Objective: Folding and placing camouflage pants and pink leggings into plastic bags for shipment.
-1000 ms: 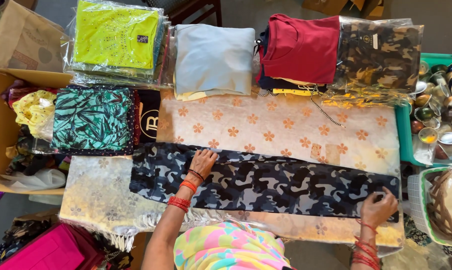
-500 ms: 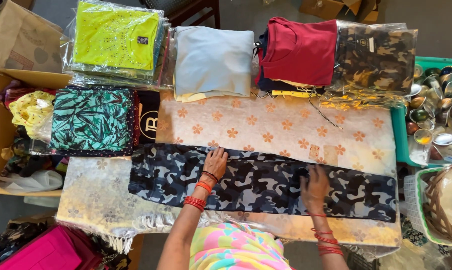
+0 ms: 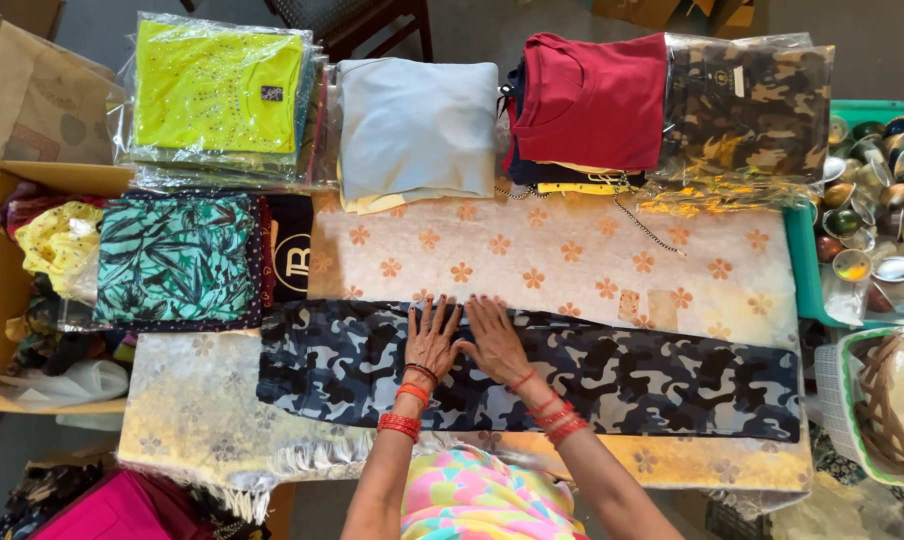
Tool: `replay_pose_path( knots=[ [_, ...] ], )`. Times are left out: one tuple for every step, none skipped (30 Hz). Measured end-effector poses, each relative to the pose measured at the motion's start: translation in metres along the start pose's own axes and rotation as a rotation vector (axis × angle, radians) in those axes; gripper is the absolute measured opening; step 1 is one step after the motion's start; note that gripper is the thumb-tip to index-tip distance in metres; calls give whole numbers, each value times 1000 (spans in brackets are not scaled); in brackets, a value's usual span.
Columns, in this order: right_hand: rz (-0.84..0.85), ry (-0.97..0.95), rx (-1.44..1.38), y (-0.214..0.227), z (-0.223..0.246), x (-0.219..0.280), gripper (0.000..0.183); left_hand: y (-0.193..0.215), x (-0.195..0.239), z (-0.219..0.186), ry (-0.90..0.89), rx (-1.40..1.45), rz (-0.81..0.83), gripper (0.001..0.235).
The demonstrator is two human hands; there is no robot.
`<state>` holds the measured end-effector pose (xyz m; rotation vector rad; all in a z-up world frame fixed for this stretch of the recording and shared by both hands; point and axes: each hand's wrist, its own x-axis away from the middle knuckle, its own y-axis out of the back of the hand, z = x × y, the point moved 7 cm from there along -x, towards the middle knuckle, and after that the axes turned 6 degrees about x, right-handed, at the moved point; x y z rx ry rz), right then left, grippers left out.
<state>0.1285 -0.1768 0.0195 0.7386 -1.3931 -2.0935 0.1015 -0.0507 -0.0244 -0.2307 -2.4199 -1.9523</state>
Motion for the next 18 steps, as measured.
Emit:
replay_pose_path(
  knots=[
    [0,-7,3,2,0,1,79,0,4,6,-7,2,2,74],
    [58,0,48,0,1,1,80,0,8,15,27,4,23,76],
    [115,8,94,-1,1,0,81,0,10,25,60,4,41,79],
    [112,1,97,-3,-3,-1,81,1,12,33,52,4,41,79],
    [85,5,108,-5,-3,0,81,2,20,47,118,-4,35,81],
    [58,9,119,-7,-3,2,80,3,27,60,184,-12,28,83],
    [57,1,115,-7,-4,1,80,2,27,64,178,-15,33,83],
    [60,-1,124,-7,-5,1,80,2,27,70,210,-50,24,83],
    [65,-6,133,-7,-6,3,79,1,28,74,238,-83,16,83],
    [65,-17,130,-8,-4,2,79,1,28,75,229,-85,23,83],
    [55,-9,124,-6,-4,2,80,-1,26,75,234,-109,44,83],
    [44,-1,119,-3,-4,3,80,-2,26,74,238,-134,64,84],
    [42,-8,124,-5,-8,2,80,-4,25,74,229,-133,62,84],
    [36,-2,32,-6,-10,2,84,-7,25,75,238,-140,68,84],
    [28,5,-61,-8,-12,1,87,-8,24,77,247,-150,73,83],
    [22,-1,-56,0,-22,7,87,-8,22,76,238,-151,69,83],
    [-61,-124,-114,12,-39,14,87,-8,22,76,246,-143,80,83],
    [-144,-246,-172,24,-56,23,87,-9,22,76,254,-134,91,83]
  ],
)
